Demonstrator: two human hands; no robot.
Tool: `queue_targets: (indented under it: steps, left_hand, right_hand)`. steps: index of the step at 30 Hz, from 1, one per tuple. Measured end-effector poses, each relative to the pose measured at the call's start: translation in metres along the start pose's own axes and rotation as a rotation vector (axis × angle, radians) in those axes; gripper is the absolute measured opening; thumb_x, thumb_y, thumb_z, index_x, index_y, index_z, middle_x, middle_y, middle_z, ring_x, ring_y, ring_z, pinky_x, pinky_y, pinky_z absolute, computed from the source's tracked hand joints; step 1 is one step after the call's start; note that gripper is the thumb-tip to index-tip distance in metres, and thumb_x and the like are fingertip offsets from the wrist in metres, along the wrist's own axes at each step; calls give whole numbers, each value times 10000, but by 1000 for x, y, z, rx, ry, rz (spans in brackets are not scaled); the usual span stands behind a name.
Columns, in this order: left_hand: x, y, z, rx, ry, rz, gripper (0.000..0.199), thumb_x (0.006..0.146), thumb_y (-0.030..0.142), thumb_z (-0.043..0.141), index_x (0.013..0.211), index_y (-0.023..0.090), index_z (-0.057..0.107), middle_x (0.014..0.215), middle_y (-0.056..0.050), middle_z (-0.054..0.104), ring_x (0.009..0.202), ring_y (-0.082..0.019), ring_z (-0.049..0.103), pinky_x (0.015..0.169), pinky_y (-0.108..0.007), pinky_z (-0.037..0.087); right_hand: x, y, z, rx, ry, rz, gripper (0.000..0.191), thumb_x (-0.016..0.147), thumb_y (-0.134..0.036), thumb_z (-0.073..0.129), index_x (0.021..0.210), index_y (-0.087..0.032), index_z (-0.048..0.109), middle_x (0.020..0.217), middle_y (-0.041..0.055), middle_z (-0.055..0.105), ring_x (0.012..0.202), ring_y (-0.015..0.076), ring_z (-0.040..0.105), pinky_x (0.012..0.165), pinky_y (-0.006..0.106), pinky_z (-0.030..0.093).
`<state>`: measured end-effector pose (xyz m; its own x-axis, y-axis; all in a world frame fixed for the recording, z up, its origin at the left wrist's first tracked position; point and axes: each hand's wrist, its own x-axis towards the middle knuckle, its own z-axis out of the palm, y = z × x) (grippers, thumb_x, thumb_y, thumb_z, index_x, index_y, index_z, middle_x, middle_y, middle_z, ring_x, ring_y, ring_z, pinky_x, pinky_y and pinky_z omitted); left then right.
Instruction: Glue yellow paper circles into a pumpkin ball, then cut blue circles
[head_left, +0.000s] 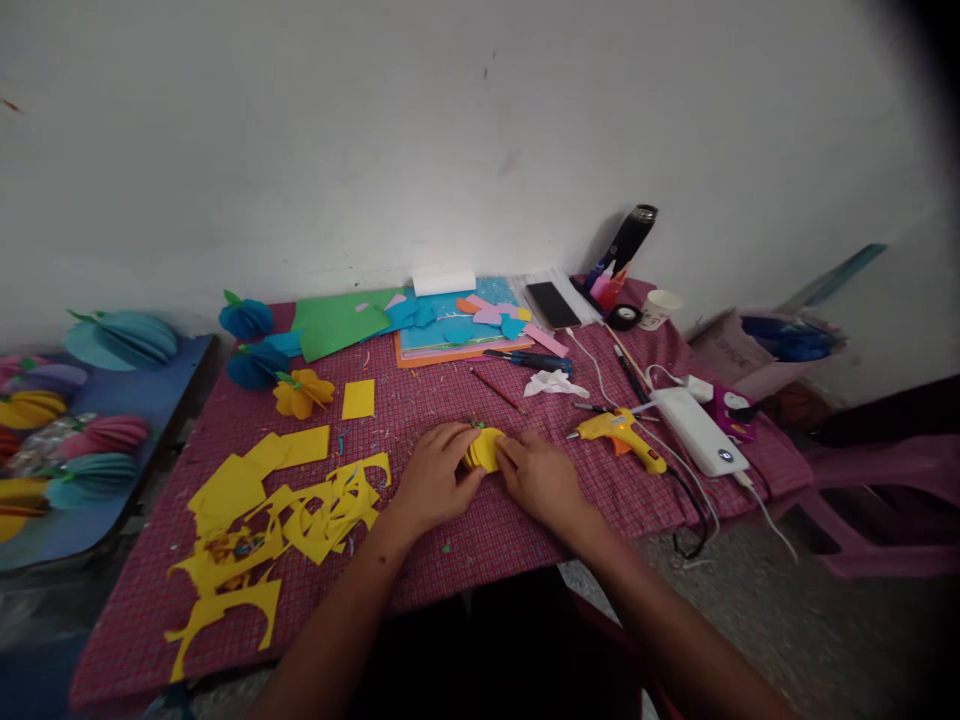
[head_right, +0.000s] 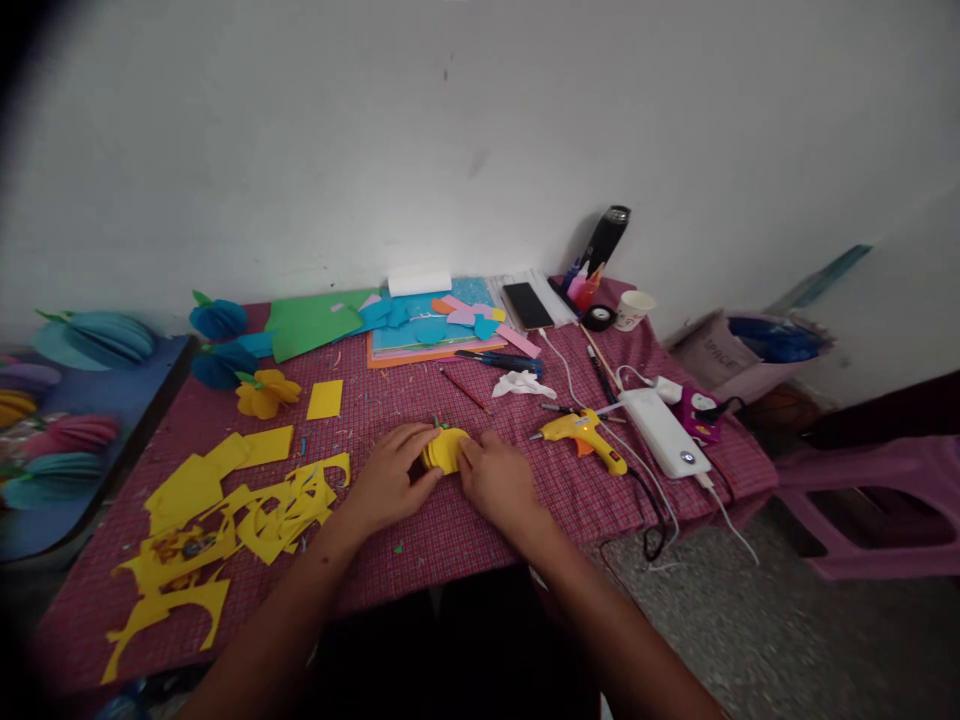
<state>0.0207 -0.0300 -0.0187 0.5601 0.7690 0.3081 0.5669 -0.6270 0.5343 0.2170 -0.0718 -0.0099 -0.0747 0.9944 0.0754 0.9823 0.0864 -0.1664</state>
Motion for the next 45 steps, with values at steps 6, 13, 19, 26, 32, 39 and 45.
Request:
queue_targets:
  steps: [6,13,19,26,32,39,45]
  left_hand:
    - [2,0,1,-27,1,-21,532,857,240,643,1366,217,491,1339,-91,584,1244,-260,518,1106,-469,407]
    - [2,-1,2,-28,-9,-19,571,842,198,620,1392,209,469,1347,-105,577,1255,-260,513,1111,-474,398]
    - [2,1,2,22,9,9,531,833,194,623,1354,217,519,1408,-100,538,1307,-275,481,1133,-502,389]
    - [0,3,1,90,-83,185,245,902,173,537,1081,245,689,1294,-53,633,1352,-282,447,1117,-531,403]
    - [2,8,1,150,-156,225,268,950,241,528,1191,259,645,1280,-54,628,1328,-274,463,1117,-513,394]
    - [2,6,9,167,-150,238,246,945,211,530,1154,239,656,1253,-62,632,1306,-275,478,1093,-489,412]
    - [0,5,11,174,-145,230,272,947,186,509,1173,243,649,1269,-52,640,1311,-273,479,1096,-501,404]
  right_hand:
    - [-6,-4,3,284,137,-15,300,976,-348,500,1155,-193,684,1066,94,688,942,216,638,819,308,454]
    - [-2,-13,8,316,80,45,219,940,-360,544,900,-202,690,890,55,710,817,193,644,737,286,422]
    - [2,-4,10,279,68,140,257,956,-294,476,824,-185,669,798,50,727,706,172,650,632,268,373]
    - [8,-7,6,86,-18,183,299,970,-319,479,816,-179,694,809,83,746,682,186,666,603,282,363]
    - [-6,1,-6,148,68,218,212,935,-356,534,891,-191,659,826,61,721,729,198,657,647,287,409]
    - [-38,119,-22,-97,295,367,337,865,-303,536,1120,-111,645,1093,188,686,1040,305,612,903,397,438]
    - [-33,151,-15,-214,44,429,345,864,-311,529,1109,-100,649,1021,198,694,954,309,648,824,383,443]
